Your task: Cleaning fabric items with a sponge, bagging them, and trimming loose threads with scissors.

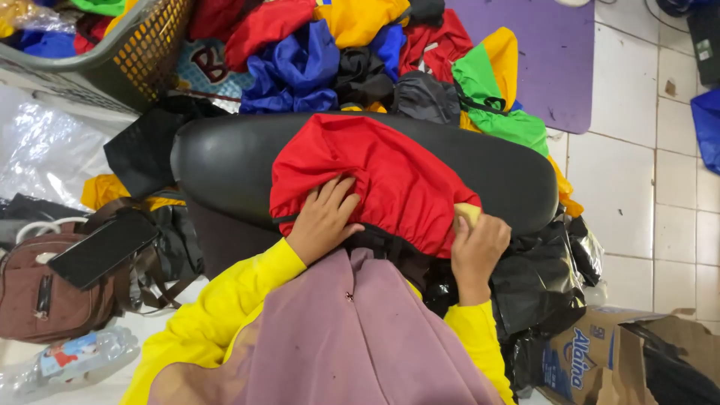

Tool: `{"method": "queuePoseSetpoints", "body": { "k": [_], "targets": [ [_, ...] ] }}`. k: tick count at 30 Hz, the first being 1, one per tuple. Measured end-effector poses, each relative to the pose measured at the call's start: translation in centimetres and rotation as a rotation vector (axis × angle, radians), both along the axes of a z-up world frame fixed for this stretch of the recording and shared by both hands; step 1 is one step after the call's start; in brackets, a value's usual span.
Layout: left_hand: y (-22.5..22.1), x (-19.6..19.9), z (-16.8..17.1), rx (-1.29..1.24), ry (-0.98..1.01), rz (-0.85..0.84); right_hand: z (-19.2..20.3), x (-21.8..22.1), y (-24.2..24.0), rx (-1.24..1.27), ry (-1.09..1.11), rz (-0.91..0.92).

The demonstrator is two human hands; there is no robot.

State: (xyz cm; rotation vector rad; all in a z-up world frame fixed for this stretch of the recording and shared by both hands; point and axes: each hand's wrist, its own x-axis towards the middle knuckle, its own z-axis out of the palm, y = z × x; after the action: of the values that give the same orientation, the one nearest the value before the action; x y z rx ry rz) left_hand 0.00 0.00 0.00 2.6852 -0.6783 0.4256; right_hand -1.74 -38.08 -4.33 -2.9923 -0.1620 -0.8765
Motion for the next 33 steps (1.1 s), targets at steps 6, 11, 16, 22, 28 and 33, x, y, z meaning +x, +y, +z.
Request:
{"method": "queuePoseSetpoints", "body": {
  "k": [6, 11, 16, 22, 28, 33],
  "targets": [
    [0.1, 0.7, 1.3, -0.217, -0.462, -0.078, 9.1, 5.4, 1.5, 0.036, -0.15, 0.148],
    [-0.6, 2.4, 0.3, -0.142, -0.573, -0.049, 10.2, 10.4, 2.0, -0.187, -0.032, 0.115],
    [0.6, 0.8, 2.9, -0.301, -0.427, -0.13, 5.4, 12.7, 2.5, -0.142, 0.006, 0.047],
    [8.5, -3.1, 3.5, -0.107, -0.201, -0.014, 11.6, 9.3, 6.9, -0.014, -0.066, 0.088],
    [9.3, -3.6, 1.8, -0.205, -0.177, 0.06, 15.4, 4.8, 18.2, 0.807, 0.439, 0.68],
    [7.9, -3.1, 0.7, -0.238, -0.294, 0.059, 6.0, 3.7, 19.8, 0.806, 0.857, 0.692]
  ]
}}
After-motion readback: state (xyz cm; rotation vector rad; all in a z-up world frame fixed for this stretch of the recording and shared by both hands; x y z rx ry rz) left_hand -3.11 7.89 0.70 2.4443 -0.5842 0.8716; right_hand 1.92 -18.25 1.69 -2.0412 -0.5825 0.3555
